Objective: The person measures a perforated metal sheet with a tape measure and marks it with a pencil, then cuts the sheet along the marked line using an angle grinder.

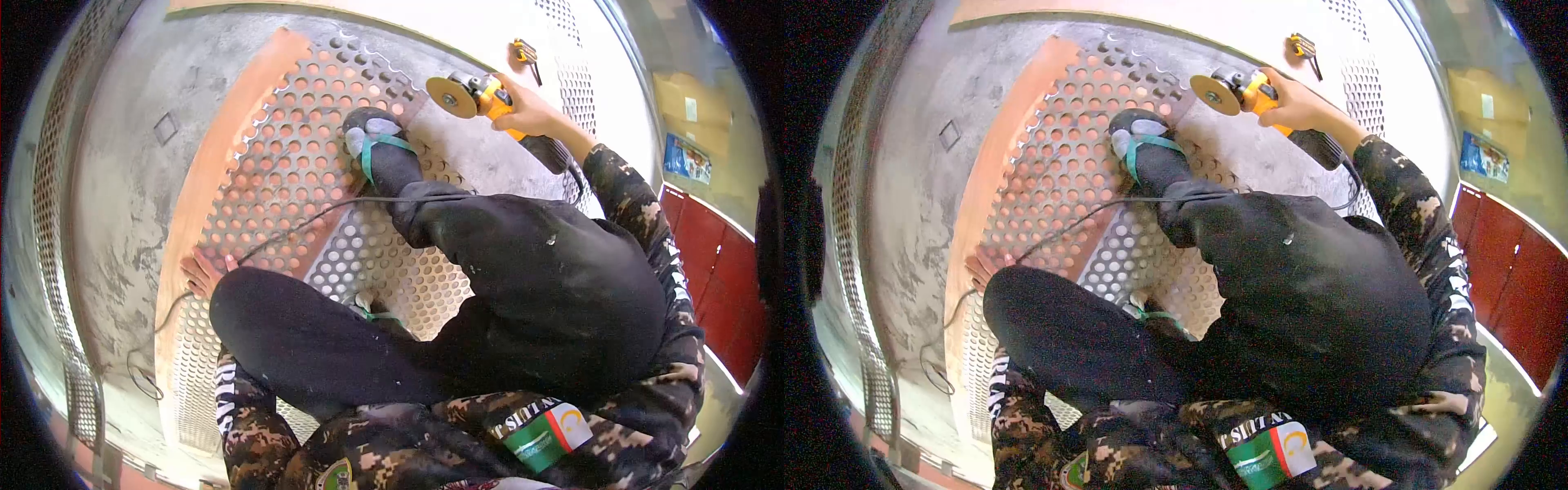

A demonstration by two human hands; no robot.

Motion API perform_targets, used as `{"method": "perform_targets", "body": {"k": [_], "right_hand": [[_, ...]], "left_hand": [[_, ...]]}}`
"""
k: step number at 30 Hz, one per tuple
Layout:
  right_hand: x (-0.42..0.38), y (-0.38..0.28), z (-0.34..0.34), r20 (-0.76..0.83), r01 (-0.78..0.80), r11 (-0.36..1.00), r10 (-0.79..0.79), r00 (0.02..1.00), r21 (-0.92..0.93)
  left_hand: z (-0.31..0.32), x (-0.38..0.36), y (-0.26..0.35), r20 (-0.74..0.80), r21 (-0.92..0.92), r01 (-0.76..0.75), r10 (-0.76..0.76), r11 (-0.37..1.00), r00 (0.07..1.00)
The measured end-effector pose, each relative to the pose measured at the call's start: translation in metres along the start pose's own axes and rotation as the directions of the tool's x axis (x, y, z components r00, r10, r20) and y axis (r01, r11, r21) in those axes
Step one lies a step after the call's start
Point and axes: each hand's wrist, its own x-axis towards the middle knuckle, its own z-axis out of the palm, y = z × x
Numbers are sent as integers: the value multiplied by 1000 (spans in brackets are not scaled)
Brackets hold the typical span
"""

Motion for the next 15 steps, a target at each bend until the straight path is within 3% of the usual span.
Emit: {"method": "perform_targets", "body": {"k": [6, 10, 15], "right_hand": [[4, 2, 6, 49, 40, 992, -35, 998, -117], [6, 8, 23, -10, -5, 997, 4, 1000, -71], [2, -7, 19, 65, -19, 998, 23, 998, -66]], "left_hand": [[-9, -1, 9, -28, -14, -2, 1, 1000, 1000], [-13, -1, 11, 0, 24, 18, -18, 1000, 1000], [-16, 1, 14, 52, 49, 54, -56, 997, 997]]}}
